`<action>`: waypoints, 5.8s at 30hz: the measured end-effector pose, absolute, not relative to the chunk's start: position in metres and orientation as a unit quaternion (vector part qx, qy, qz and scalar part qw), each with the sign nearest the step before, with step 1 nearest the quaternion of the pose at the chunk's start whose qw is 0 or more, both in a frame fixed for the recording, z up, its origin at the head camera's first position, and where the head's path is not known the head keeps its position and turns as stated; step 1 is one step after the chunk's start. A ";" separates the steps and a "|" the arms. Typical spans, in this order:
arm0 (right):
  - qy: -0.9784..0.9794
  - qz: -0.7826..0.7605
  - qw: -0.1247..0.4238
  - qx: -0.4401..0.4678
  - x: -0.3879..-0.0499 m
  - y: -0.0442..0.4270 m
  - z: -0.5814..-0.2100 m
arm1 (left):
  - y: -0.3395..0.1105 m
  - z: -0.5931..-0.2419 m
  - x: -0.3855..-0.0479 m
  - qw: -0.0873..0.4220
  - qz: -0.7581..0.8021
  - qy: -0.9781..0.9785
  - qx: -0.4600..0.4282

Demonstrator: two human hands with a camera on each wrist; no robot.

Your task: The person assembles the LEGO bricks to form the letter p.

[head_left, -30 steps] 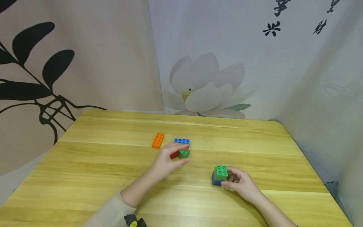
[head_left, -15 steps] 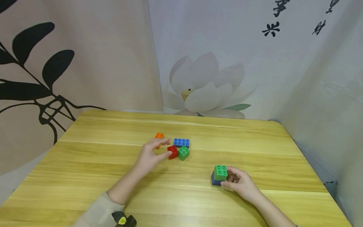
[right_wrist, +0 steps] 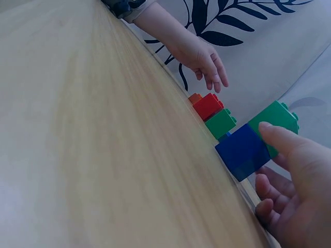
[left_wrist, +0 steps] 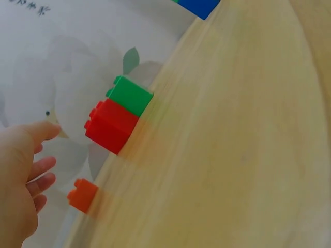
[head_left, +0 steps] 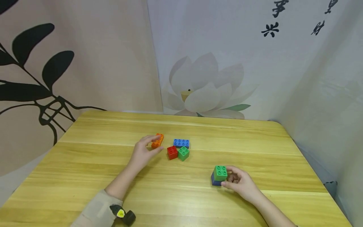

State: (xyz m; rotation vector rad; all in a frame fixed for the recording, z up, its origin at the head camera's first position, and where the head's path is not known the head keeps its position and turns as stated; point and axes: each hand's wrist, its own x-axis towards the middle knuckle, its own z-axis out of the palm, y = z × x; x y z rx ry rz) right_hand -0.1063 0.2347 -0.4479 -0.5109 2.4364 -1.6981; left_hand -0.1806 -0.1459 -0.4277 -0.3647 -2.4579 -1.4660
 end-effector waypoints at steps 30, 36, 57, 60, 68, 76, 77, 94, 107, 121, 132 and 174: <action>0.757 -0.606 -0.039 -0.241 -0.107 0.237 -0.443 | -0.153 -0.453 -0.203 0.106 -0.491 -0.860 -0.085; 0.751 -0.612 -0.042 -0.244 -0.107 0.236 -0.442 | -0.150 -0.455 -0.207 0.124 -0.481 -0.864 -0.078; 0.759 -0.610 -0.033 -0.226 -0.106 0.237 -0.442 | -0.144 -0.454 -0.209 0.115 -0.455 -0.882 -0.028; 0.761 -0.608 -0.031 -0.224 -0.106 0.237 -0.441 | -0.145 -0.454 -0.209 0.115 -0.456 -0.882 -0.028; 0.765 -0.608 -0.020 -0.213 -0.106 0.236 -0.438 | -0.146 -0.453 -0.208 0.126 -0.470 -0.872 -0.045; 0.764 -0.609 -0.020 -0.212 -0.107 0.236 -0.437 | -0.145 -0.448 -0.206 0.154 -0.488 -0.856 -0.067; 0.764 -0.609 -0.020 -0.212 -0.107 0.236 -0.437 | -0.144 -0.448 -0.205 0.157 -0.489 -0.855 -0.070; 0.762 -0.615 -0.009 -0.201 -0.106 0.236 -0.437 | -0.132 -0.425 -0.195 0.173 -0.531 -0.820 -0.120; 0.759 -0.617 -0.008 -0.208 -0.106 0.236 -0.437 | -0.111 -0.403 -0.179 0.143 -0.553 -0.806 -0.156; 0.759 -0.618 -0.007 -0.203 -0.107 0.235 -0.435 | -0.086 -0.385 -0.159 0.103 -0.566 -0.790 -0.214; 0.757 -0.619 -0.007 -0.210 -0.106 0.236 -0.435 | -0.066 -0.375 -0.149 0.059 -0.578 -0.775 -0.250; 0.777 -0.596 0.001 -0.204 -0.108 0.240 -0.440 | 0.001 -0.381 -0.142 -0.002 -0.549 -0.749 -0.371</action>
